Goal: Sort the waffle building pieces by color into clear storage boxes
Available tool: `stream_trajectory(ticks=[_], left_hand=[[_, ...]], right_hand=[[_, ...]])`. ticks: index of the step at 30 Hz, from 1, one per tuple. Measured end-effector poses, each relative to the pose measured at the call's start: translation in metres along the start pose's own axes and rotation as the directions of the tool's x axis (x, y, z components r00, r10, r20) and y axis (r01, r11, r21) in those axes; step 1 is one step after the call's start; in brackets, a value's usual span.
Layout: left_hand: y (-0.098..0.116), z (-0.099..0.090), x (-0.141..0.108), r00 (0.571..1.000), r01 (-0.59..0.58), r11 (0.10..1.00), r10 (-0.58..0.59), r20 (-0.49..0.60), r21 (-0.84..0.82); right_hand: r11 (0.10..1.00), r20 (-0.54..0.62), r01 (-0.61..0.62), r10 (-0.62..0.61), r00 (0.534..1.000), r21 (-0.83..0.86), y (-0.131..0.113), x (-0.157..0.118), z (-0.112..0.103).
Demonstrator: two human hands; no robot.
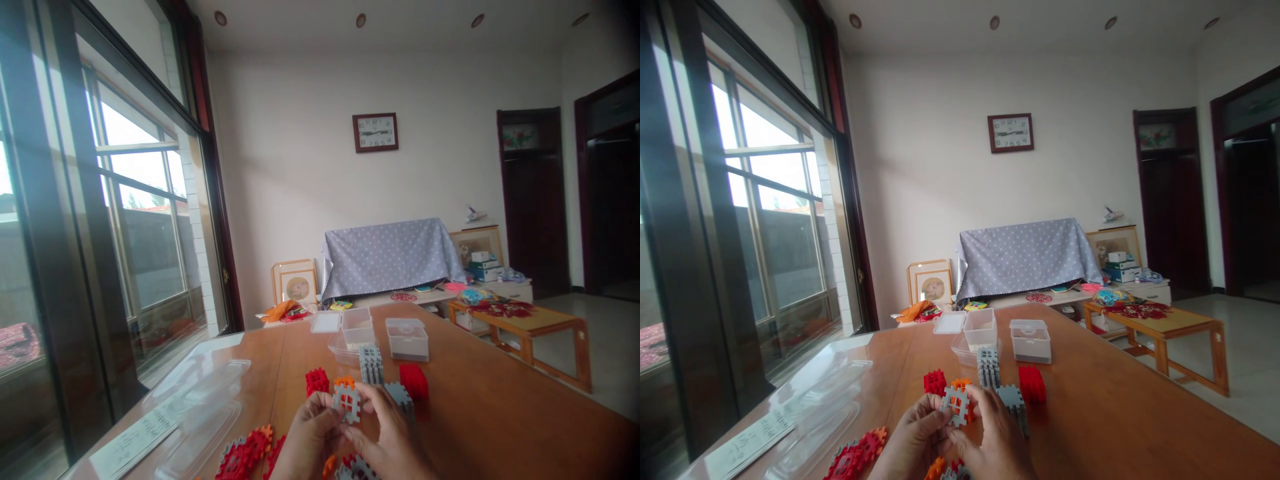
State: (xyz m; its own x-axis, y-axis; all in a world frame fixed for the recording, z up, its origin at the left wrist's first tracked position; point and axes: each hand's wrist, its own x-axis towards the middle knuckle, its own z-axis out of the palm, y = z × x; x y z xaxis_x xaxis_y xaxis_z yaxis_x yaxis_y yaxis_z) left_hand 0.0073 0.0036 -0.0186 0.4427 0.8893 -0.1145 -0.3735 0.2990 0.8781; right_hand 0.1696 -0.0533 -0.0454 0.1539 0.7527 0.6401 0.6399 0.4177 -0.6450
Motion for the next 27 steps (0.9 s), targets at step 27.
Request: stream_trajectory(ticks=[27], left_hand=[[0.024, -0.013, -0.006, 0.974, -0.059, 0.971, 0.107, -0.2, 0.232]], right_hand=[[0.98, -0.018, -0.196, 0.196, 0.981, -0.028, 0.065, 0.107, -0.078]])
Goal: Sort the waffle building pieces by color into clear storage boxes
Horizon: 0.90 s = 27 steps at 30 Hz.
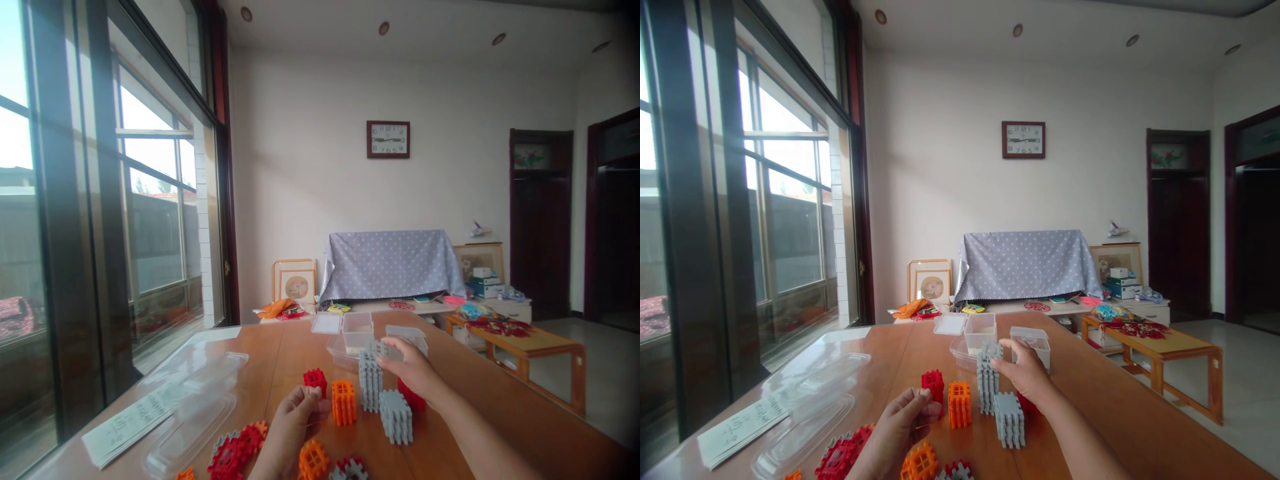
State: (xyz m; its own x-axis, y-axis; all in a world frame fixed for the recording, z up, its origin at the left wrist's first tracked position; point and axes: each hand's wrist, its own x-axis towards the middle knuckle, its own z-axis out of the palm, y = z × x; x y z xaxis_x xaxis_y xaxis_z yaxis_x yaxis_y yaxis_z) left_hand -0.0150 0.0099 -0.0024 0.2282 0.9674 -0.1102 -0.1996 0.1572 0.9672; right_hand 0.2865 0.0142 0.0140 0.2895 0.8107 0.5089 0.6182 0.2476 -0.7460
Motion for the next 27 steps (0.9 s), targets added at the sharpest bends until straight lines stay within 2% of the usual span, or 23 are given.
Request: stream_trajectory(ticks=[8, 18, 24, 27], left_hand=[[-0.001, -0.002, 0.003, 1.0, 0.01, 1.0, -0.009, -0.021, 0.02], [-0.004, -0.004, 0.007, 1.0, -0.005, 0.998, 0.005, -0.003, 0.067], [-0.006, -0.005, 0.009, 0.999, -0.04, 0.994, 0.039, 0.007, 0.1], [-0.006, -0.006, 0.008, 0.994, -0.103, 0.977, 0.093, 0.062, 0.189]], right_hand=[[0.999, 0.077, -0.023, 0.02, 0.997, 0.037, 0.009, 0.009, 0.007], [0.991, 0.163, -0.09, 0.074, 0.984, 0.095, 0.012, 0.005, 0.006], [0.993, 0.139, -0.069, 0.056, 0.989, 0.091, 0.003, 0.004, 0.004], [0.997, 0.09, -0.034, 0.027, 0.996, 0.074, -0.008, -0.003, 0.003]])
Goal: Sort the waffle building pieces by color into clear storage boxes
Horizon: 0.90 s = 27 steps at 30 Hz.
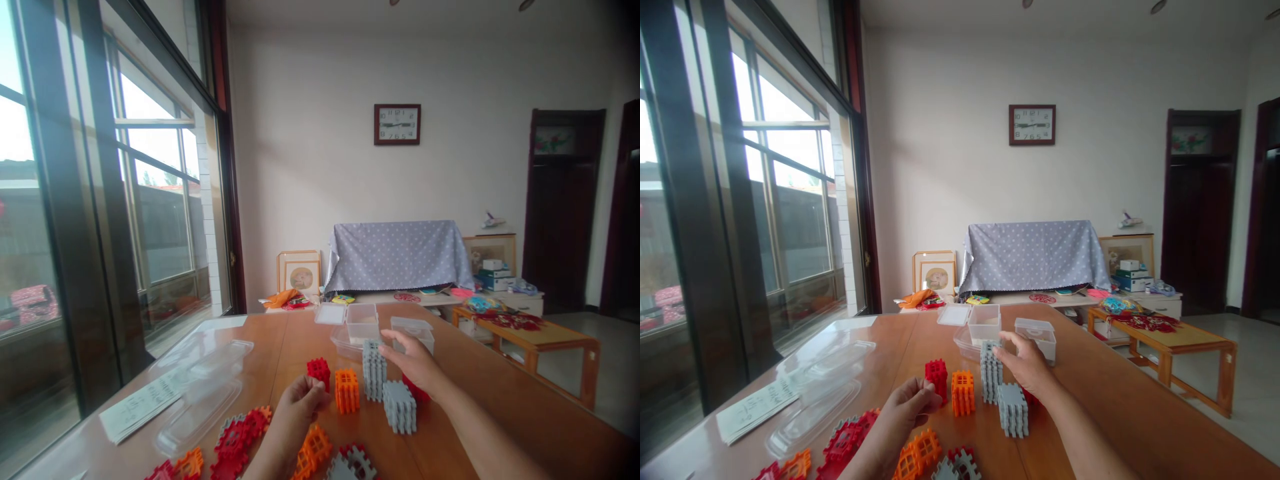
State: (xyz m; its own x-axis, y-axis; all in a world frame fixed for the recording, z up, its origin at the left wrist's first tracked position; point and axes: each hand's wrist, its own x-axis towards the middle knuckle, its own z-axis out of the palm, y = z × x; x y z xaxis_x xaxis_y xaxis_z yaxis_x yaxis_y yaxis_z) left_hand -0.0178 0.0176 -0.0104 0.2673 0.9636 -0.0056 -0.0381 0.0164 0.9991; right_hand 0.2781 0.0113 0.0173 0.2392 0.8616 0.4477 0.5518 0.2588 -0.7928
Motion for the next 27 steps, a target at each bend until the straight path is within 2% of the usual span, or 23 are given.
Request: stream_trajectory(ticks=[3, 5, 7, 10, 13, 16, 19, 22, 24, 27], left_hand=[[0.001, -0.003, -0.005, 0.992, -0.077, 0.982, 0.059, 0.107, 0.172], [0.004, -0.006, -0.012, 0.98, -0.105, 0.942, 0.043, 0.195, 0.32], [0.008, -0.008, -0.019, 0.956, -0.122, 0.868, -0.027, 0.292, 0.481], [0.012, -0.007, -0.028, 0.9, -0.189, 0.711, -0.15, 0.408, 0.677], [0.009, -0.001, -0.027, 0.882, -0.277, 0.558, -0.176, 0.438, 0.782], [-0.001, 0.006, -0.019, 0.881, -0.302, 0.471, -0.194, 0.431, 0.829], [-0.01, 0.01, -0.012, 0.88, -0.31, 0.447, -0.2, 0.431, 0.839], [-0.014, 0.008, -0.012, 0.886, -0.327, 0.457, -0.155, 0.437, 0.827], [-0.012, 0.006, -0.016, 0.893, -0.328, 0.491, -0.116, 0.434, 0.807], [-0.005, 0.003, -0.022, 0.907, -0.328, 0.597, -0.017, 0.421, 0.732]], right_hand=[[1.0, 0.042, 0.022, -0.022, 0.999, -0.006, -0.018, -0.018, 0.005], [0.999, 0.198, 0.053, -0.053, 0.979, 0.007, -0.033, -0.033, 0.012], [0.998, 0.363, 0.056, -0.047, 0.931, -0.014, -0.044, -0.048, 0.02], [0.997, 0.487, 0.019, 0.02, 0.873, -0.075, -0.05, -0.064, 0.033], [0.992, 0.552, -0.007, 0.074, 0.831, -0.122, -0.046, -0.076, 0.042], [0.987, 0.583, 0.015, 0.083, 0.808, -0.162, -0.042, -0.086, 0.048], [0.984, 0.585, 0.048, 0.061, 0.809, -0.169, -0.044, -0.093, 0.052], [0.989, 0.591, 0.047, 0.045, 0.806, -0.14, -0.049, -0.096, 0.055], [0.992, 0.593, 0.032, 0.047, 0.804, -0.122, -0.053, -0.096, 0.056], [0.997, 0.575, 0.009, 0.035, 0.817, -0.073, -0.058, -0.095, 0.056]])
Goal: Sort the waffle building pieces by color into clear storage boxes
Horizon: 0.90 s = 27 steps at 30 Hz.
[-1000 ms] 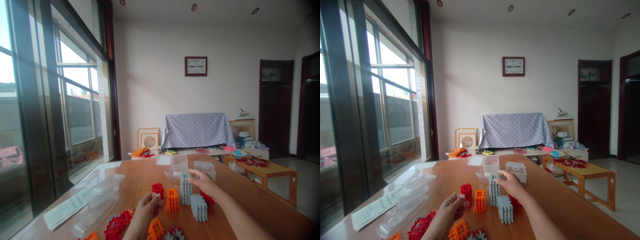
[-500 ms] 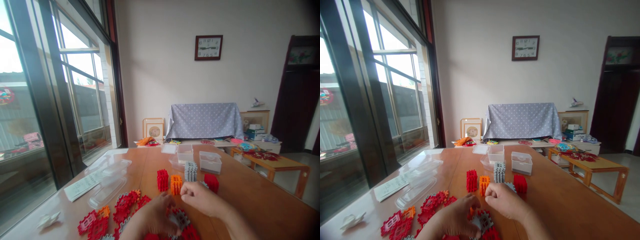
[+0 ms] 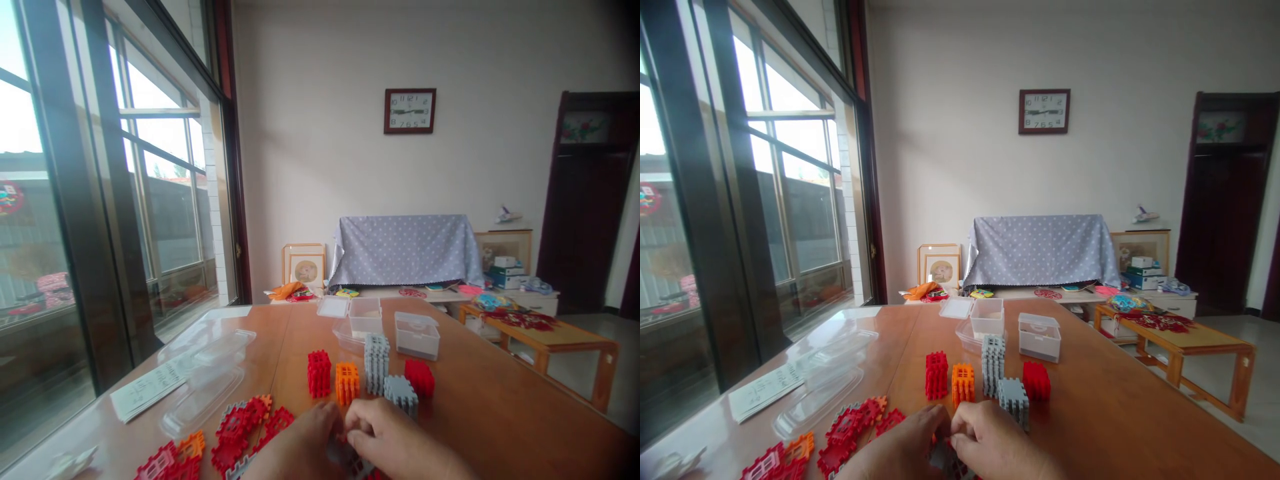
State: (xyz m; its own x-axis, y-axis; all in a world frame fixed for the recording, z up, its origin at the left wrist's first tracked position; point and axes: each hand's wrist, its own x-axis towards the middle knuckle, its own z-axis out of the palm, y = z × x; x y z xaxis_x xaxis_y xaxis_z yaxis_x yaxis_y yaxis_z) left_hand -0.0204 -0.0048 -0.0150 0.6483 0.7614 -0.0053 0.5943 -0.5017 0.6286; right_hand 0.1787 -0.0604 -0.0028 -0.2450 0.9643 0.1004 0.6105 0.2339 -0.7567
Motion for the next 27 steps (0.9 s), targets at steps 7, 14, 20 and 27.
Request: stream_trajectory(ticks=[7, 14, 20, 27], left_hand=[[0.013, -0.019, 0.0, 0.984, -0.086, 0.655, -0.064, -0.168, -0.751], [0.02, -0.02, 0.001, 0.984, -0.138, 0.078, -0.101, -0.145, -0.987], [0.023, -0.017, 0.003, 0.985, -0.058, 0.069, -0.16, -0.069, -0.996], [0.024, -0.016, 0.004, 0.985, -0.051, 0.079, -0.161, -0.063, -0.996]], right_hand=[[0.976, -0.242, 0.133, -0.088, 0.966, 0.175, -0.002, 0.003, -0.003], [0.968, -0.255, 0.184, -0.137, 0.957, 0.172, 0.004, 0.005, 0.006], [0.97, -0.377, 0.228, -0.179, 0.909, 0.088, 0.02, 0.014, 0.01], [0.978, -0.359, 0.201, -0.169, 0.918, 0.052, 0.013, 0.009, 0.004]])
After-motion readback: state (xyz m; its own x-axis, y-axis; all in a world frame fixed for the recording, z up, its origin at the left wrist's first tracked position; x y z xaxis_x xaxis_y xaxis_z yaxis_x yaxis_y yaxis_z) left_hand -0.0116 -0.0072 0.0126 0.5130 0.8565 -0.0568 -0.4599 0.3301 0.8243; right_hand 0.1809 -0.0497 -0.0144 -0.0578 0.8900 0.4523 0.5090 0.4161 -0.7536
